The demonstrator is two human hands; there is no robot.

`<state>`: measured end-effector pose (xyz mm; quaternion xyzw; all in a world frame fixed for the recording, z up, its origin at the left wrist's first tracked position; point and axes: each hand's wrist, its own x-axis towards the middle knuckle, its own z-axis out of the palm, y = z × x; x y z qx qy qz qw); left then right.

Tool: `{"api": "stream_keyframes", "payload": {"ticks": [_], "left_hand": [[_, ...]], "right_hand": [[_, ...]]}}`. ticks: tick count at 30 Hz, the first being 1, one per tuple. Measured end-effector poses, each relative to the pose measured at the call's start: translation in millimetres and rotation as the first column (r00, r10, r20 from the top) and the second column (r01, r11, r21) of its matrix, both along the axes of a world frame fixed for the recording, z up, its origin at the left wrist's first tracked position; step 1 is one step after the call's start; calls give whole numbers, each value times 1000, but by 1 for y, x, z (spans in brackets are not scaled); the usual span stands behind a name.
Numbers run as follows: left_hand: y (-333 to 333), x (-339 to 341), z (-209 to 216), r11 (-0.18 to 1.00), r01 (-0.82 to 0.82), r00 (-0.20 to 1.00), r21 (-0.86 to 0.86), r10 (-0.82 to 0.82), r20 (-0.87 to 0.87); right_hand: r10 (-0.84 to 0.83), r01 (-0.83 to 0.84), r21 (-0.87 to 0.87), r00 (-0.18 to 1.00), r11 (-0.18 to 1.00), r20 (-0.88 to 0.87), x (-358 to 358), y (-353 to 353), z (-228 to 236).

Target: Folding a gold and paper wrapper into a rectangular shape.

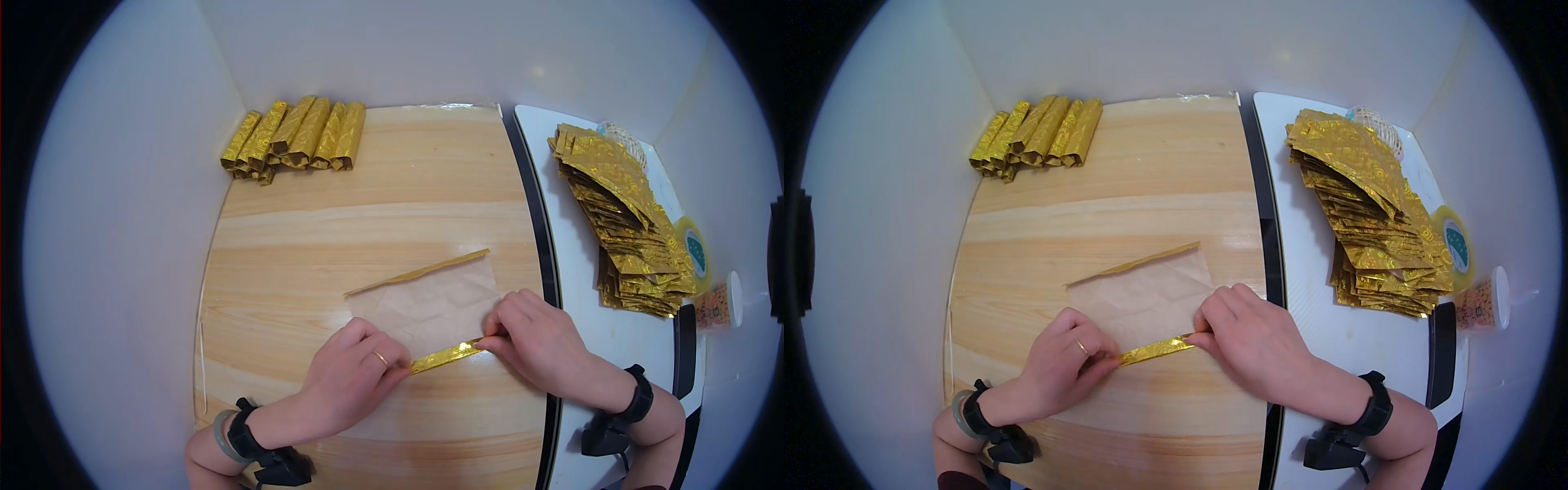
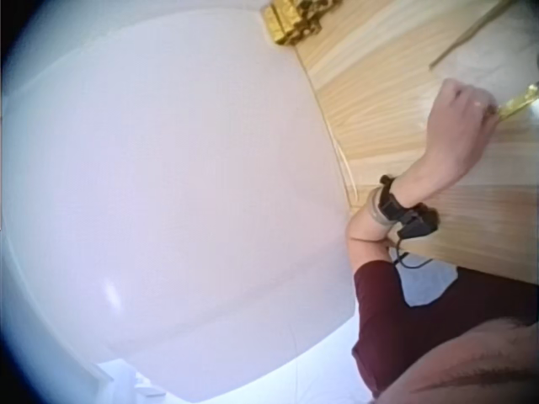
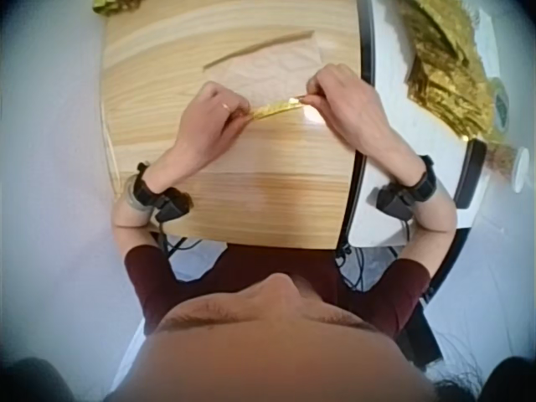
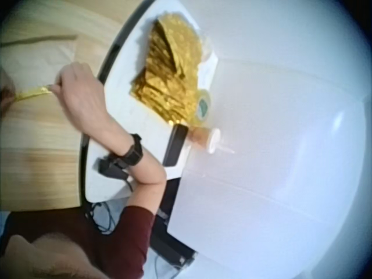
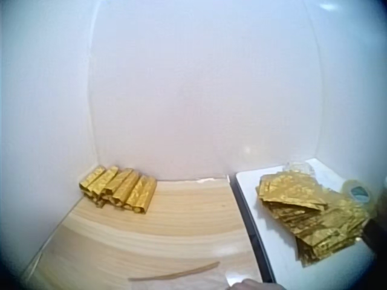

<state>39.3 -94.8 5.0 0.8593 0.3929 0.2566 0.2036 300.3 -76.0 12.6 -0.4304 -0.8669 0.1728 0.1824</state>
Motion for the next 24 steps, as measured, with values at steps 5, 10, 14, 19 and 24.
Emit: {"api": "stream_keyframes", "payload": {"ticks": [5,10,14,19,24], "left_hand": [[2,-3,1,999,35,997,-17,-36,-74],[-1,2,1,995,-18,964,-102,-10,-267],[-1,11,-4,959,6,976,284,57,-212],[-2,7,-6,921,15,965,389,88,-245],[-1,-1,-14,955,171,947,243,-91,-309]], "right_hand": [[-14,14,-16,1000,1000,13,1,0,0],[-56,56,-4,998,998,25,3,-1,1],[-69,67,25,995,997,74,5,1,4],[-79,61,201,993,978,86,5,-5,8],[273,-335,264,930,905,245,-20,-46,18]]}}
